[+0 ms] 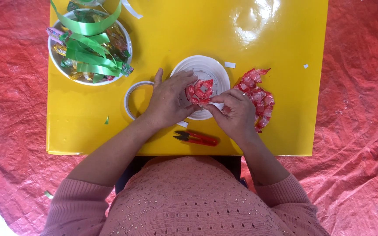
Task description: Assembling a decorative candy arrangement by sticking wrapped candies onto a bowl using adhesive.
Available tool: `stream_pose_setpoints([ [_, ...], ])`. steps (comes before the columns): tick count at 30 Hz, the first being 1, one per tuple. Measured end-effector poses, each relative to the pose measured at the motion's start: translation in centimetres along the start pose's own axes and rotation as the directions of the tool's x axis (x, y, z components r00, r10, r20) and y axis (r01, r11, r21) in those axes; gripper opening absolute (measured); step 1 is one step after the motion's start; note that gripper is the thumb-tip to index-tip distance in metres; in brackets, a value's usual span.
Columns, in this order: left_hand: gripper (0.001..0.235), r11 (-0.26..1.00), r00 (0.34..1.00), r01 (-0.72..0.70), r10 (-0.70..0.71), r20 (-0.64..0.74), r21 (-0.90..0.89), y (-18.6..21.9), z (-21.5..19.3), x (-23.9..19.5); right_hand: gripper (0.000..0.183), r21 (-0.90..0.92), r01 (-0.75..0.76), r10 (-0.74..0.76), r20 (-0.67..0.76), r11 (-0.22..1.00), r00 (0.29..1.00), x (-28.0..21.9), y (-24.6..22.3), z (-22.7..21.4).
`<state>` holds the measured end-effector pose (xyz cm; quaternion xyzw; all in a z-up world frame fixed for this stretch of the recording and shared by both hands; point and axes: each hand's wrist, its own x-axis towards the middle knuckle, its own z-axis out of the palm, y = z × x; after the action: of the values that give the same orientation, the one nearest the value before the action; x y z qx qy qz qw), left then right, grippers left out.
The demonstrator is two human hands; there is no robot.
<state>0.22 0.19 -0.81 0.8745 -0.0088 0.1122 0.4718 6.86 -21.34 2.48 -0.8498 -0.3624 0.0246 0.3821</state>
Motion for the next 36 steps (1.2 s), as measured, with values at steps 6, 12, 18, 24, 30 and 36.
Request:
stream_pose_setpoints([
  [6, 0.07, 1.0, 1.0, 0.001, -0.001, 0.006, -0.012, 0.0, 0.0, 0.1, 0.011, -0.012, -0.02, 0.02, 0.003, 1.0, 1.0, -0.8, 0.5, -0.2],
  [12, 0.083, 0.997, 0.998, -0.056, 0.057, -0.015, 0.052, -1.6, 0.8, -0.2, 0.009, -0.027, -0.037, 0.036, -0.033, 0.999, 0.999, -0.7, 0.3, 0.1],
  [18, 0.111, 0.998, 0.999, -0.045, 0.046, -0.01, 0.047, -1.0, 0.8, 0.0, 0.008, 0.013, 0.005, -0.004, -0.081, 1.0, 0.997, -1.1, 0.0, -0.6],
  [24, 0.123, 0.995, 0.995, -0.083, 0.086, -0.059, 0.047, 0.5, 0.0, -0.2, 0.008, 0.012, -0.068, 0.069, -0.158, 0.998, 0.985, -3.3, 0.1, -2.6],
  [30, 0.126, 0.987, 0.986, -0.116, 0.128, -0.108, 0.113, 2.3, -0.7, -0.8, 0.009, -0.046, -0.052, 0.037, -0.285, 0.998, 0.958, -5.9, 2.8, -4.2],
  [36, 0.12, 0.978, 0.968, -0.144, 0.171, -0.184, 0.152, 3.6, -2.0, -3.3, 0.009, 0.023, -0.091, 0.094, -0.331, 0.996, 0.939, -7.8, 3.8, -5.0],
])
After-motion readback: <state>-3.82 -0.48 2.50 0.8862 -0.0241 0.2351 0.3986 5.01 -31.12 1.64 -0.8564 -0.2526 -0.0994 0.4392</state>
